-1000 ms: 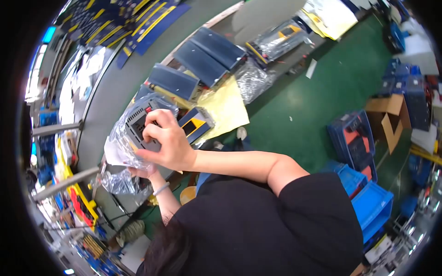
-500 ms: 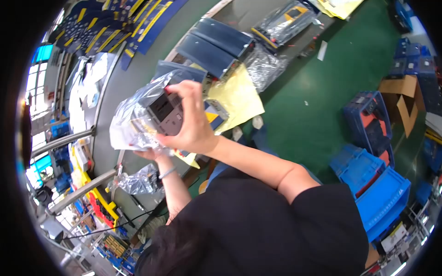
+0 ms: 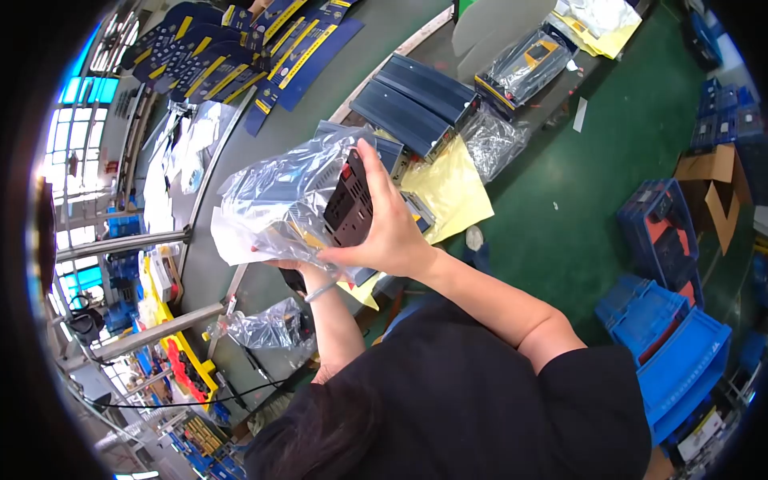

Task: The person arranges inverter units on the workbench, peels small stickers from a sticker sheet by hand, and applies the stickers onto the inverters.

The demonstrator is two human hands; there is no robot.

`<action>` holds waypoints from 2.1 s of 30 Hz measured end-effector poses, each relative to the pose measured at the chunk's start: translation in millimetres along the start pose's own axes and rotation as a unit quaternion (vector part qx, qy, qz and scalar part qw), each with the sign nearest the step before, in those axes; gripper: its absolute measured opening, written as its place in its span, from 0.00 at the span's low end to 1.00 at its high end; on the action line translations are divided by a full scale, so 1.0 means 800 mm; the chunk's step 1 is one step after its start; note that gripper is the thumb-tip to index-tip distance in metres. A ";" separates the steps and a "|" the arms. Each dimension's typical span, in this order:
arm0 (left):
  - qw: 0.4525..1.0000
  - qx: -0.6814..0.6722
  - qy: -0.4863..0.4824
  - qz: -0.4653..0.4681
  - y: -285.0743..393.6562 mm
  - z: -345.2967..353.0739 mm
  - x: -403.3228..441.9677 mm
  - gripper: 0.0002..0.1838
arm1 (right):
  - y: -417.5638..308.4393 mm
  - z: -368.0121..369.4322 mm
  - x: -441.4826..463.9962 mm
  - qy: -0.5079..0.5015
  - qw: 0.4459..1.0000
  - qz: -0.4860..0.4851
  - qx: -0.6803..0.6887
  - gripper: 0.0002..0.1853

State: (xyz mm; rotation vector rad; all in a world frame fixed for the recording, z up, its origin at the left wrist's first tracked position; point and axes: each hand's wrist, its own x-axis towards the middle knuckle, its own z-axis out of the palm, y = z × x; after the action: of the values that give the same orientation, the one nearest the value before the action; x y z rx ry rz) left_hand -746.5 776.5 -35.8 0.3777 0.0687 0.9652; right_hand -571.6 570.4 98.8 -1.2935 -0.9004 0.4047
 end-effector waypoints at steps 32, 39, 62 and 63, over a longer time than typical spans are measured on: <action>0.971 0.150 0.007 -0.184 0.067 -0.030 -0.033 0.28 | 0.068 -0.044 -0.047 0.080 0.980 0.147 0.103 0.62; 0.934 0.286 0.136 -0.163 0.042 0.031 -0.055 0.27 | 0.084 -0.049 -0.053 0.073 0.983 0.128 0.112 0.63; 0.972 0.143 0.112 -0.150 0.049 0.038 -0.104 0.28 | 0.083 -0.077 -0.068 -0.022 0.985 0.109 0.130 0.63; 0.971 0.152 0.127 -0.132 0.049 0.042 -0.104 0.28 | 0.084 -0.077 -0.068 -0.017 0.986 0.096 0.136 0.63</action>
State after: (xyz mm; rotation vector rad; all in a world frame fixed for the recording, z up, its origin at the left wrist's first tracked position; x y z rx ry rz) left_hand -817.6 719.4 0.2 0.5105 0.4928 0.7346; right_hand -543.8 509.7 16.2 -1.1254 -0.7218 0.6780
